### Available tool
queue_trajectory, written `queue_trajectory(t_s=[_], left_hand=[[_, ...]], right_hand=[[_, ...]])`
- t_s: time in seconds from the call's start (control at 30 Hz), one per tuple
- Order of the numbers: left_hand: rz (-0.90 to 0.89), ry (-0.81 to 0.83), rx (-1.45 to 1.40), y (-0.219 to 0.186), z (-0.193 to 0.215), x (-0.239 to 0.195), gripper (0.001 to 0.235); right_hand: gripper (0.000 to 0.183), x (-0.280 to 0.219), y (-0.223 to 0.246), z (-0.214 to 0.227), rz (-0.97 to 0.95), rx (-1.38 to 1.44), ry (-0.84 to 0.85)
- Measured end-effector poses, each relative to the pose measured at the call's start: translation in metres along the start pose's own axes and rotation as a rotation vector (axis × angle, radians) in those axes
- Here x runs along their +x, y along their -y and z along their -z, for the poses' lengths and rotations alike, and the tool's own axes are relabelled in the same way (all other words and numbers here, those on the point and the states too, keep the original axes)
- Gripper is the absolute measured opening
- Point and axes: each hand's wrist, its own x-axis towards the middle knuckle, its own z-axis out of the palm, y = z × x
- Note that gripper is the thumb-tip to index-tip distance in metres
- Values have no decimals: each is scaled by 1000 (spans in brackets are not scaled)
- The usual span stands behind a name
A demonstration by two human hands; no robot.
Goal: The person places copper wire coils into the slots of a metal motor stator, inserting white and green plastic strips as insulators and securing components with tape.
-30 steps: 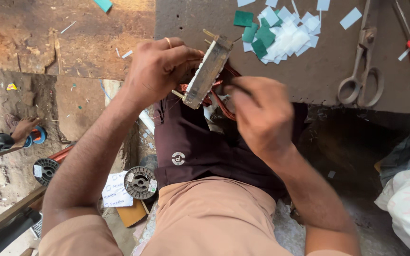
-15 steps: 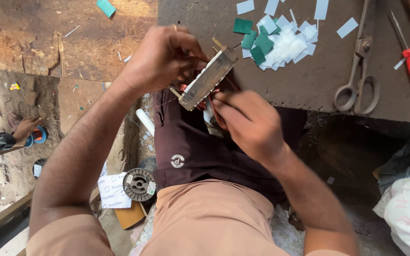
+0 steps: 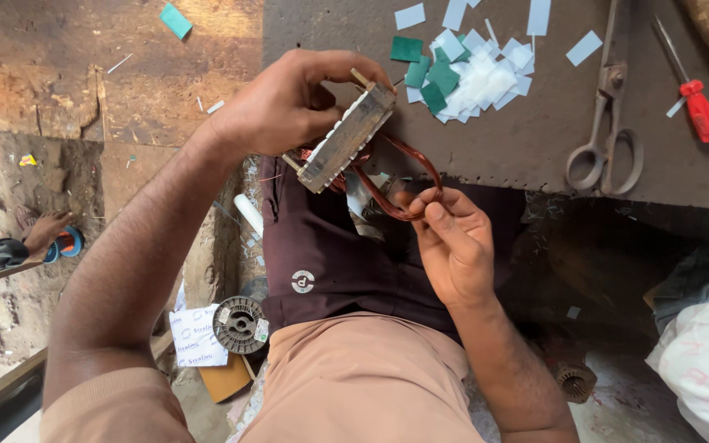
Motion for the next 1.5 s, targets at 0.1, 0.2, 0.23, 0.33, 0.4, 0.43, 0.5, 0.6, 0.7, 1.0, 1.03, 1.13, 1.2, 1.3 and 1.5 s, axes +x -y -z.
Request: queue_trajectory(t_s=[0.1,0.2,0.23,0.33,0.4,0.43,0.5,0.6,0.7,1.0,1.03,1.13,1.2,1.3,1.5], left_hand=[[62,4,-31,5,-2,2,46],[38,-37,57,11,-6,5,51],[-5,-59,101,14,-8,5,52],[-170,-94,179,26,-10,8,46],[-148,-132,185,34,-13,7,46],[-135,-150,187,37,-16,5,47],[-56,-205,106,41,-21,-2,46],[-48,-341,6,42,-31,-18,44],[-81,-514,-69,36,-43,-37,42],[-82,-692,-146,19,-55,-44,44],[-81,-695,-151,18,-55,-43,44],[-34,-684,-146,16,-55,-44,44],[-60,-619,-71,18,-49,-40,44],[27,-446,10,25,-35,-27,41],[-182,-97,169,36,-6,11,46]], right_hand=[[16,3,-5,7,-43,83,62],[17,5,-9,14,-77,109,135],[17,7,-8,17,-96,106,143],[20,11,10,22,-123,98,133],[20,13,15,20,-127,50,118],[19,14,15,17,-122,5,113],[19,17,18,10,-95,-78,97],[24,14,30,-5,-14,-300,35],[30,-3,28,-22,80,-592,-87],[49,23,11,-74,-34,34,90],[49,36,13,-77,10,61,102],[45,43,14,-83,75,115,79],[40,45,14,-78,87,174,59],[28,55,13,-63,46,282,91],[15,66,39,-49,147,-582,535]])
